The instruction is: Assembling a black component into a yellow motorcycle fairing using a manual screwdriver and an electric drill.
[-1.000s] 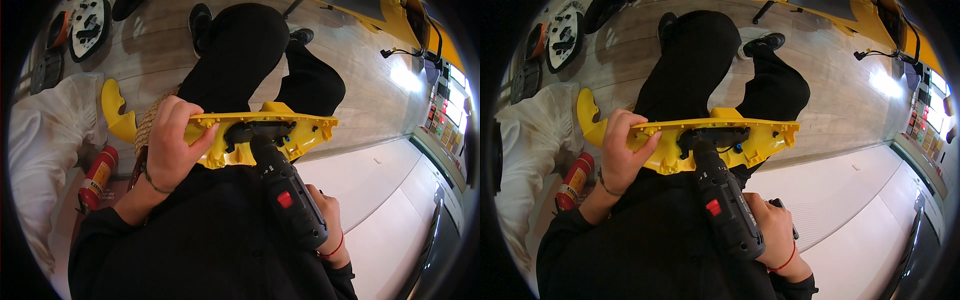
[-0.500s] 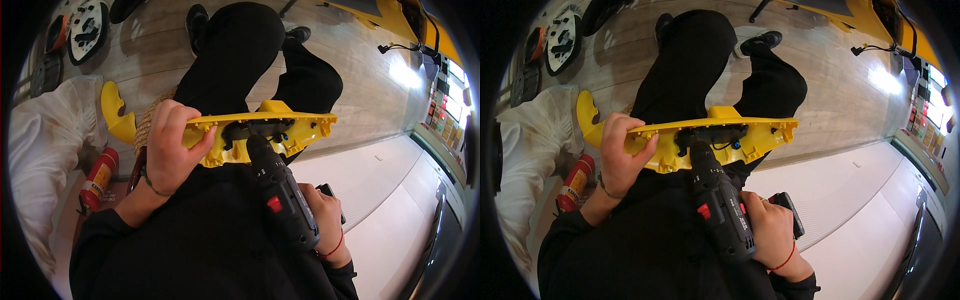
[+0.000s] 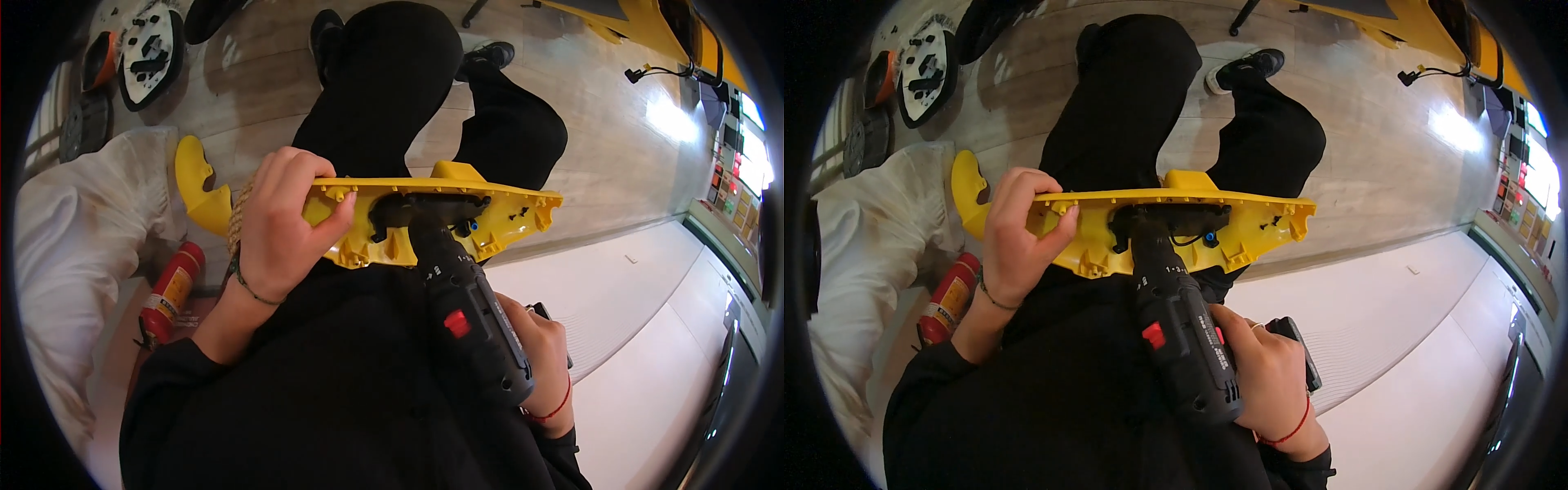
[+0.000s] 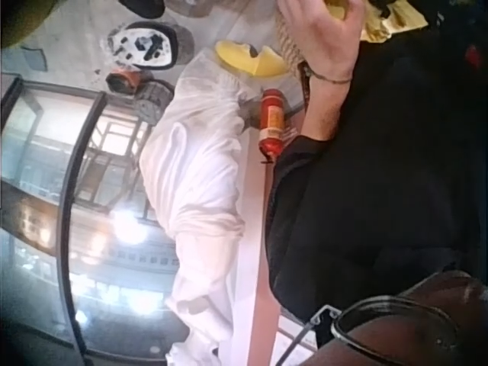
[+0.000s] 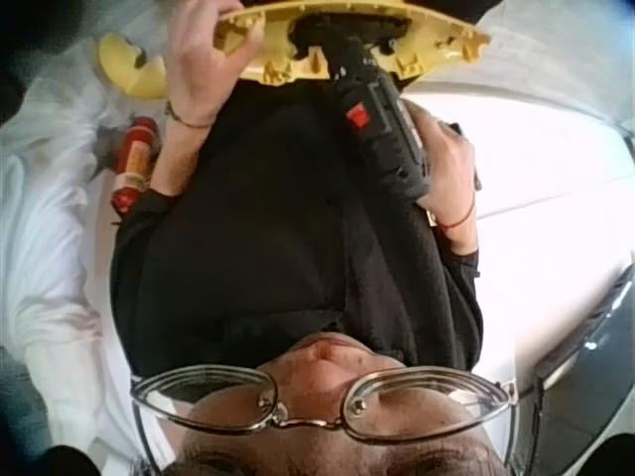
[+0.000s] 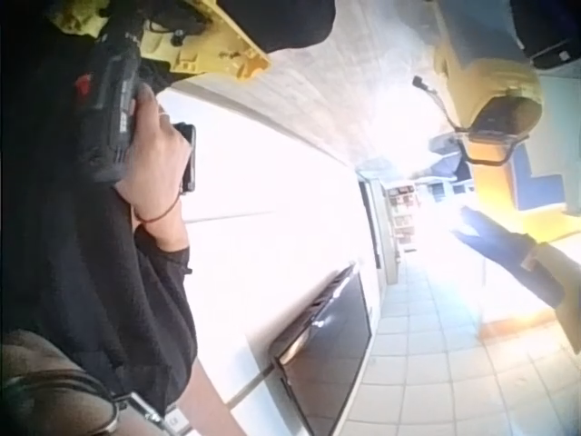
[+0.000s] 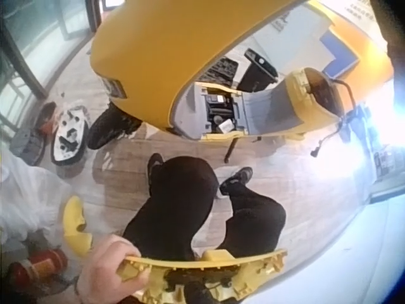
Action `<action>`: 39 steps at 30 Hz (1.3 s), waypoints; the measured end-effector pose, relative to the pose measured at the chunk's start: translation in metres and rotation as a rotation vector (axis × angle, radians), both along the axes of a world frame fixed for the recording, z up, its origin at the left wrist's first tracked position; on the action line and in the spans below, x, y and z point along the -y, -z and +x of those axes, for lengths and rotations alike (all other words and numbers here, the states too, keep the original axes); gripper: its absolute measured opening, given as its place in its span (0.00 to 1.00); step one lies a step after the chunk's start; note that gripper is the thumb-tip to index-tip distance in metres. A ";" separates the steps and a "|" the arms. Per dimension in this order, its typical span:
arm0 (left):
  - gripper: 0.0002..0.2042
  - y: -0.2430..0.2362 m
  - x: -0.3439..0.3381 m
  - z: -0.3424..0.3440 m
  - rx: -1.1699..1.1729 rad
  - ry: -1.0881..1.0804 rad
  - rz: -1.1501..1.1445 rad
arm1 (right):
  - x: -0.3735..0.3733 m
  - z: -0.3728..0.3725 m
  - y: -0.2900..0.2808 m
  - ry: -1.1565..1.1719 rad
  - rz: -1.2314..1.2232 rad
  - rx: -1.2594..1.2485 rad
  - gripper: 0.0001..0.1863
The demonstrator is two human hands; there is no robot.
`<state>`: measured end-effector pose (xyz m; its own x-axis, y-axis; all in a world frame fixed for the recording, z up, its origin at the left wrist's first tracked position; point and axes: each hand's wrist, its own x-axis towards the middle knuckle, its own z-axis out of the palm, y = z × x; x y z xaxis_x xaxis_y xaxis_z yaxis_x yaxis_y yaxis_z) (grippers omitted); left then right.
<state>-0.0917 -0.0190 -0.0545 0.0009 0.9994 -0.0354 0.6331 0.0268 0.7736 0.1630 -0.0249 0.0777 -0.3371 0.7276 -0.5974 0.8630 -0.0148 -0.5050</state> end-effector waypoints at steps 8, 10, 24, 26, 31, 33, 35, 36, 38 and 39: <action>0.08 0.003 -0.024 0.000 -0.005 0.073 -0.109 | -0.017 -0.010 -0.005 -0.233 0.139 0.226 0.22; 0.07 0.003 -0.029 0.001 -0.018 0.073 -0.159 | -0.018 -0.004 0.002 -0.238 0.159 0.189 0.24; 0.07 -0.002 -0.045 0.014 -0.004 0.090 -0.428 | -0.024 0.027 0.018 -0.175 0.063 0.049 0.29; 0.07 -0.004 -0.043 0.015 0.002 0.102 -0.374 | -0.037 0.026 0.009 -0.266 0.086 0.109 0.30; 0.07 -0.008 -0.046 0.013 -0.003 0.129 -0.294 | -0.044 0.034 0.008 -0.285 0.046 0.100 0.28; 0.07 -0.005 -0.047 0.017 0.053 0.149 -0.462 | -0.042 0.040 0.013 -0.102 -0.005 0.012 0.20; 0.07 0.003 -0.049 0.018 0.070 0.146 -0.462 | -0.041 0.035 0.017 -0.047 -0.036 -0.019 0.19; 0.08 0.002 -0.049 0.019 0.060 0.151 -0.468 | -0.033 0.034 0.019 0.014 -0.044 -0.027 0.19; 0.08 -0.005 -0.048 0.023 0.052 0.159 -0.475 | -0.022 0.034 0.016 0.141 -0.081 -0.082 0.18; 0.08 -0.015 -0.046 0.025 0.006 0.165 -0.445 | -0.021 0.038 0.015 0.142 -0.082 -0.080 0.18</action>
